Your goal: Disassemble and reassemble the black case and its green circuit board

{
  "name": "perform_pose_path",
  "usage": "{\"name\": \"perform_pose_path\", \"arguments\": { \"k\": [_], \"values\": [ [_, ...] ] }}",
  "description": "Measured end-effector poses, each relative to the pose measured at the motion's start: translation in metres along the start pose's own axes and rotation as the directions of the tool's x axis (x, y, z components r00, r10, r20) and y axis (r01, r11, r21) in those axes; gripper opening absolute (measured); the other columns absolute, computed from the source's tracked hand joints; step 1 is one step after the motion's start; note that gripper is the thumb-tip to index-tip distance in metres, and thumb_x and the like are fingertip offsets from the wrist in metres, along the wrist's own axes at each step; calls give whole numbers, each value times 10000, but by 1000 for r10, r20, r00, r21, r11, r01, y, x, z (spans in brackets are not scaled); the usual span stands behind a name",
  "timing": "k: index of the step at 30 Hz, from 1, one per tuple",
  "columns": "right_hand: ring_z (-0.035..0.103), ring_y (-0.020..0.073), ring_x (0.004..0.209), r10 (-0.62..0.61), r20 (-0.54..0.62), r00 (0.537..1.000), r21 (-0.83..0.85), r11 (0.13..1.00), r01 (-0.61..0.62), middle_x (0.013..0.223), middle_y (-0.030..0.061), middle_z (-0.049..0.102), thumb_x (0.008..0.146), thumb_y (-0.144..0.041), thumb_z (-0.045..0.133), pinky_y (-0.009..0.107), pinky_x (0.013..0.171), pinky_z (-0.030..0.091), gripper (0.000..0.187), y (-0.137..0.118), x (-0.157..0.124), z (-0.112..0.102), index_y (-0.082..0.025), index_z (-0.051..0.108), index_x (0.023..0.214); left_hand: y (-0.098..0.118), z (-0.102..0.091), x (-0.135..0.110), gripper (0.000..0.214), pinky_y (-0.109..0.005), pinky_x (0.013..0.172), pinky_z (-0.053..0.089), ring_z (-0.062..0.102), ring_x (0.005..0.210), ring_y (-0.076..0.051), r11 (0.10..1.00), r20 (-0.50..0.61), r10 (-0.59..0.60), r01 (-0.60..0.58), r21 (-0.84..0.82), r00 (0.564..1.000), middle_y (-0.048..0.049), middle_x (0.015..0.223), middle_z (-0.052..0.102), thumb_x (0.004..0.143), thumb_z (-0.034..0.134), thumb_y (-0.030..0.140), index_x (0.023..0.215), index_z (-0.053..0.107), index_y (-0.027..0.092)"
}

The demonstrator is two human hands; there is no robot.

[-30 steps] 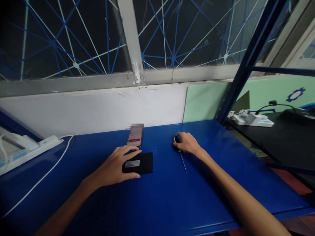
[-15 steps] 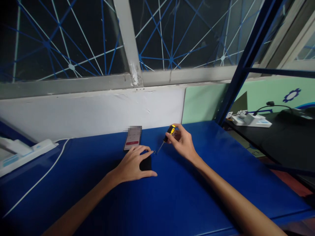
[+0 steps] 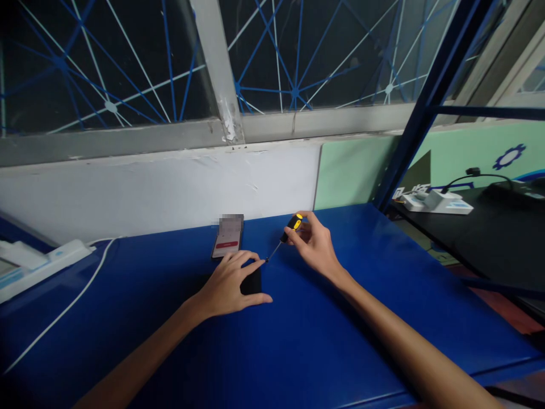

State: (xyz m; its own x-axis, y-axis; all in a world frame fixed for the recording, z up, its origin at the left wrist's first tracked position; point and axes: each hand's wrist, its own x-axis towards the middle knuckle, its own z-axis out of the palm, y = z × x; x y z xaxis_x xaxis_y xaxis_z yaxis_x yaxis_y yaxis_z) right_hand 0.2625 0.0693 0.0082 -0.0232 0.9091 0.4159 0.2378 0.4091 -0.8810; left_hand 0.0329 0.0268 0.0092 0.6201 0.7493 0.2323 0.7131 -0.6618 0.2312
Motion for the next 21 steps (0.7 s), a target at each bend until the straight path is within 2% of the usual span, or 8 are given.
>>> {"name": "perform_pose_path", "arguments": {
  "k": [4,9,13,18,21],
  "values": [
    [695,205,628,-8,-9,1000,51,999,9,773,46,695,816,-445,658,362,638,584,415,-3,1,-1,-191,482,1093,-2,0,-2,703,-471,936,409,542,1092,-311,1000,-86,6,-8,-30,996,-125,1156,605,743,601,710,1177,628,158],
    [707,217,620,-4,-23,1000,224,975,9,745,32,694,783,-422,705,368,612,603,419,-15,0,-2,-194,496,1065,-8,3,-5,367,-451,924,441,589,1025,-257,994,-277,-20,-11,-107,961,-83,1095,639,813,696,404,1118,658,203],
    [721,227,635,20,-5,1000,330,944,-17,766,33,704,782,-391,715,380,609,620,388,-26,-3,0,-204,500,1046,-10,4,-5,204,-439,878,476,621,918,-223,975,-308,-61,-9,-222,949,-49,988,669,775,741,273,966,704,214],
    [731,238,667,20,1,1000,368,930,-19,796,50,721,783,-381,715,394,636,628,385,-31,-6,4,-198,504,1049,-11,5,-3,41,-419,821,498,627,832,-203,952,-331,-79,-27,-305,940,-35,872,686,798,711,232,831,719,209],
    [732,241,676,17,-2,1000,361,933,-15,797,52,722,784,-387,714,396,642,629,395,-30,-7,5,-196,503,1057,-12,5,-2,64,-396,792,506,630,793,-193,945,-343,-82,-36,-326,936,-28,812,688,821,686,236,773,719,209]
  ]
}}
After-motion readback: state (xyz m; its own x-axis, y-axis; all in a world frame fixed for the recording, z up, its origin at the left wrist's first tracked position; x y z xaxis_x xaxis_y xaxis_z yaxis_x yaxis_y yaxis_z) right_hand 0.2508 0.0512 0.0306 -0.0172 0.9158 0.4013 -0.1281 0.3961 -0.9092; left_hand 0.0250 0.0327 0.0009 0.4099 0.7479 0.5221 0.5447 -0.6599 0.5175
